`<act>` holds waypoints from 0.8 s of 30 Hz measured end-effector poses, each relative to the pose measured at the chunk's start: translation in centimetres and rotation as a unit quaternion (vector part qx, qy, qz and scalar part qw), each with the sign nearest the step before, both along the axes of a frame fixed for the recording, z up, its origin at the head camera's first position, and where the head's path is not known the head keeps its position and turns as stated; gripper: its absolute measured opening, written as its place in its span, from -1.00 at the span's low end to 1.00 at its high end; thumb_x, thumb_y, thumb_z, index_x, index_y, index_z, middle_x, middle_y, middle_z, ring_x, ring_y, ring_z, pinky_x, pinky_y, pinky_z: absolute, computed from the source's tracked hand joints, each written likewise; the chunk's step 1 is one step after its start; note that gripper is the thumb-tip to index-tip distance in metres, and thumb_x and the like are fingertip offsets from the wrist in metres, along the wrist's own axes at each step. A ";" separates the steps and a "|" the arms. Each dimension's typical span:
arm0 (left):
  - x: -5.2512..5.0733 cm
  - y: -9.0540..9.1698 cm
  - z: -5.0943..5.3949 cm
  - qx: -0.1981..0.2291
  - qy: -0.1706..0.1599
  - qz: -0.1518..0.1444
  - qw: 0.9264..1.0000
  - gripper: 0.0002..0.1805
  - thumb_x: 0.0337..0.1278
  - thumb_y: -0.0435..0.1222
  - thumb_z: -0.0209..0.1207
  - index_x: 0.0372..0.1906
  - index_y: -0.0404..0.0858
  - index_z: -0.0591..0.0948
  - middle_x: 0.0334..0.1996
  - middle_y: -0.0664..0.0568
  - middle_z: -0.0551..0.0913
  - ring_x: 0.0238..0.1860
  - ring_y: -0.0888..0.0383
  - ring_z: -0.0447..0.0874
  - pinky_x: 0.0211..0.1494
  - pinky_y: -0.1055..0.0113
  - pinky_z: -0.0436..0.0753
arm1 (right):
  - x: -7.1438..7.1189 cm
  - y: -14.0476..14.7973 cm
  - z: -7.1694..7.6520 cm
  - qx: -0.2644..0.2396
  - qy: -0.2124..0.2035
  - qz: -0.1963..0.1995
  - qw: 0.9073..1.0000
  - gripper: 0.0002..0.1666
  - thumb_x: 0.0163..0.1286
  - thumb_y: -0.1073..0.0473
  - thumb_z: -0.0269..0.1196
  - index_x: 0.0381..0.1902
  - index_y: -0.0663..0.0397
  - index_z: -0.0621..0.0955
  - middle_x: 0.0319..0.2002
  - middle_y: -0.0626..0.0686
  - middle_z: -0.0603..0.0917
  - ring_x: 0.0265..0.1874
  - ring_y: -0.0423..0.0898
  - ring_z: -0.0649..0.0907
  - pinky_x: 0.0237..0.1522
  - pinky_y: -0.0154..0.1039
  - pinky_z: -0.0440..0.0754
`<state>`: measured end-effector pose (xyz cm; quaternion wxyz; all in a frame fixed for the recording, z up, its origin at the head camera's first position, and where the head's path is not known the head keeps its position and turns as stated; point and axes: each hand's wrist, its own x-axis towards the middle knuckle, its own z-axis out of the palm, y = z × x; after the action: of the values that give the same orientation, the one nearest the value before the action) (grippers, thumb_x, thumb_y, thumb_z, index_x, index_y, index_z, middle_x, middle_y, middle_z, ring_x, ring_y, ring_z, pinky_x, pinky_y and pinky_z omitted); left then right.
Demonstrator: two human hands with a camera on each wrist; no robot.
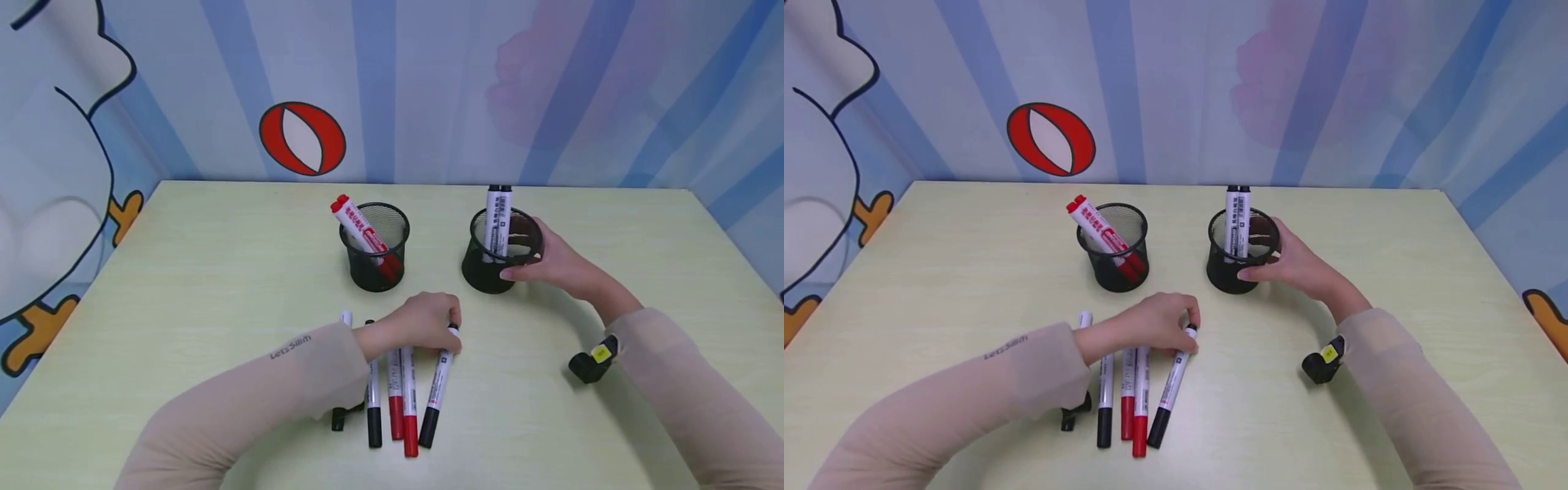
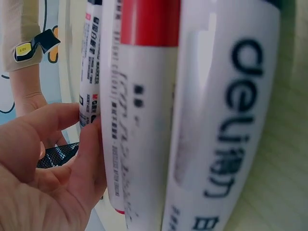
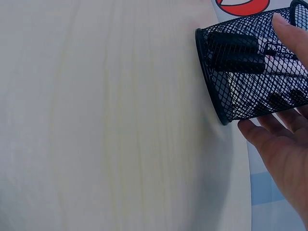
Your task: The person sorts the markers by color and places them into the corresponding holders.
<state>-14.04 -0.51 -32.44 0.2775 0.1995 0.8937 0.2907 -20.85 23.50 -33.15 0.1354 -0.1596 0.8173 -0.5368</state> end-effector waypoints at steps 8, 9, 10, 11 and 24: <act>0.1 0.1 -0.3 0.040 -0.026 0.021 0.999 -0.79 0.03 -0.35 0.24 -0.23 -0.14 0.48 -0.42 0.04 0.52 -0.63 0.18 0.47 -0.55 0.46 0.44 | 0.1 0.0 -0.1 0.006 -0.003 -0.008 1.000 -0.03 0.07 0.37 0.36 0.35 0.10 0.09 0.23 0.12 0.30 0.16 0.00 0.38 -0.09 -0.34 0.48; 0.1 0.1 -0.4 0.047 -0.031 0.021 0.998 -0.79 0.04 -0.35 0.23 -0.22 -0.14 0.48 -0.41 0.03 0.52 -0.63 0.17 0.47 -0.55 0.46 0.44 | 0.1 0.0 -0.1 0.007 -0.002 -0.008 1.000 -0.03 0.07 0.37 0.36 0.35 0.11 0.09 0.23 0.12 0.30 0.16 0.00 0.38 -0.10 -0.34 0.48; 0.0 0.0 -0.4 0.052 -0.035 0.021 0.998 -0.79 0.05 -0.35 0.23 -0.22 -0.13 0.48 -0.41 0.02 0.52 -0.63 0.18 0.46 -0.56 0.46 0.44 | 0.1 0.0 -0.1 0.006 -0.002 -0.008 1.000 -0.03 0.07 0.37 0.36 0.35 0.11 0.09 0.23 0.12 0.30 0.16 -0.01 0.39 -0.10 -0.34 0.48; 0.0 0.0 -0.5 0.058 -0.039 0.020 0.997 -0.80 0.06 -0.35 0.22 -0.21 -0.12 0.48 -0.42 0.02 0.51 -0.63 0.18 0.45 -0.56 0.46 0.43 | 0.1 0.0 -0.1 0.006 -0.001 -0.008 1.000 -0.03 0.07 0.37 0.36 0.35 0.11 0.10 0.23 0.12 0.30 0.16 -0.01 0.38 -0.09 -0.34 0.48; -0.5 0.1 -1.5 0.182 -0.124 0.005 0.975 -0.72 0.16 -0.39 0.17 -0.03 -0.16 0.47 -0.52 0.00 0.54 -0.51 0.16 0.47 -0.39 0.43 0.49 | 0.0 0.2 -0.2 0.000 0.001 0.003 1.000 -0.05 0.09 0.37 0.35 0.35 0.11 0.10 0.26 0.10 0.27 0.25 0.05 0.32 -0.03 -0.34 0.47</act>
<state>-14.56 -0.39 -33.94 0.3437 0.2049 0.7854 0.4722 -20.86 23.65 -33.36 0.1358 -0.1624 0.8168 -0.5366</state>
